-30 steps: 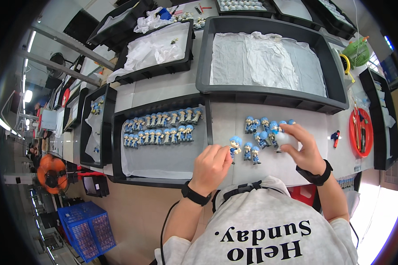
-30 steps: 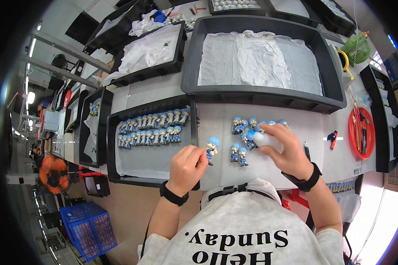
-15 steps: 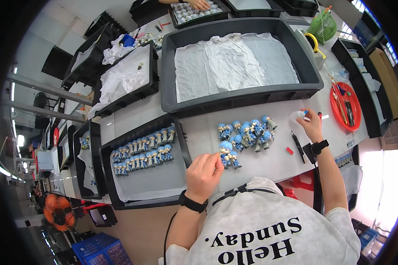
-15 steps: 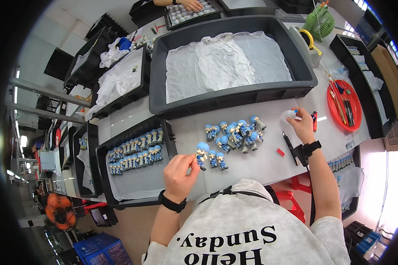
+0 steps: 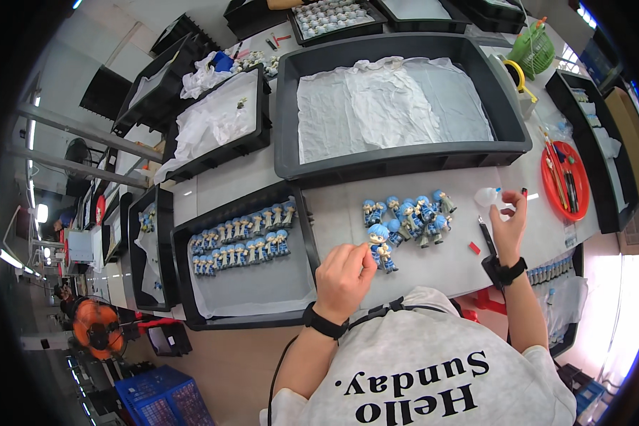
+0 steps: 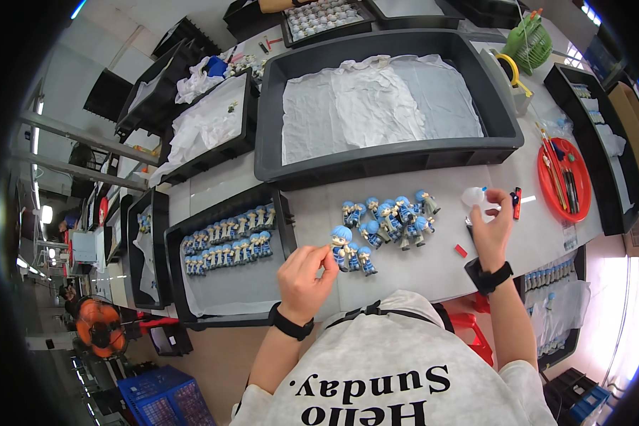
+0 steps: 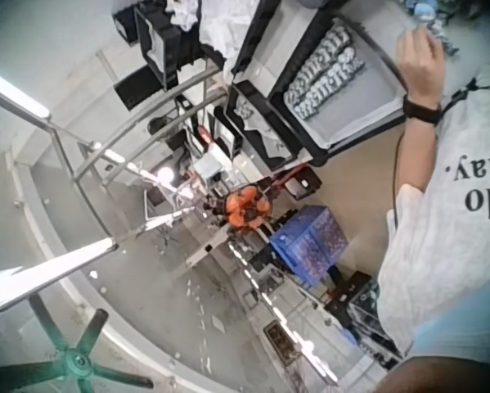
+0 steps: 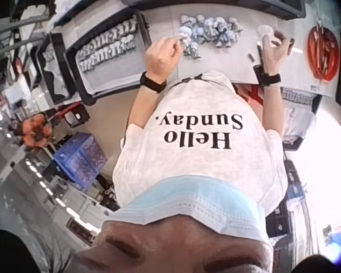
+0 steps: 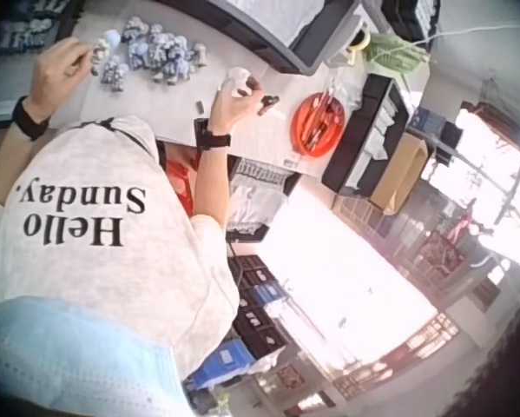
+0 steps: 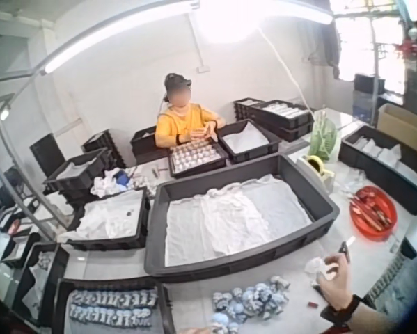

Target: The person assembles small blue and white miniature figures at a workbench. They pick up individual figures, apply glue from a small bottle to specific parts, and attach components by hand. Completed figures are placed into a black tray lined with white paper. The process is repeated for multiple figures throughout the clip.

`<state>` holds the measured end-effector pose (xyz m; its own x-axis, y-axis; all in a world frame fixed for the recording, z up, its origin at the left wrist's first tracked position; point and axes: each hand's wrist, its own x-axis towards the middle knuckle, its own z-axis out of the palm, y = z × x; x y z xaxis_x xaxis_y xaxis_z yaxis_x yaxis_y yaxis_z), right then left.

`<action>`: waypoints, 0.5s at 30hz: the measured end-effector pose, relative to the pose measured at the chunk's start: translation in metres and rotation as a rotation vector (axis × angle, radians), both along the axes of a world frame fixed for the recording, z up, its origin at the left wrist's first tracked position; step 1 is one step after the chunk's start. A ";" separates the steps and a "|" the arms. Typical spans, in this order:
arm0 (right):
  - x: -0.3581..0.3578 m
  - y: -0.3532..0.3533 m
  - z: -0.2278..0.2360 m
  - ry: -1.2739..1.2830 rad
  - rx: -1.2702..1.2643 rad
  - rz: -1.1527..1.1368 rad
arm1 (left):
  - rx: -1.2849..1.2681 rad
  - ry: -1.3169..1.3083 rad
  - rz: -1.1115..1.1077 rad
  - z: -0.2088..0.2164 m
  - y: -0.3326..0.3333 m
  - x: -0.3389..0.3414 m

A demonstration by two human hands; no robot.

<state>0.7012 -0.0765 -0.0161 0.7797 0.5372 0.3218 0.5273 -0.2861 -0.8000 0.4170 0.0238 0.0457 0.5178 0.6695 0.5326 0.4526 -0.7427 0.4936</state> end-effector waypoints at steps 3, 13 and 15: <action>-0.070 0.009 0.047 0.131 0.135 0.528 | 0.009 0.031 -0.017 -0.002 -0.002 0.006; -0.121 0.036 0.058 -0.231 0.194 0.848 | -0.001 0.068 -0.032 0.003 -0.009 0.009; -0.123 0.034 0.056 -0.317 0.206 0.848 | 0.002 0.066 -0.032 0.001 -0.012 0.009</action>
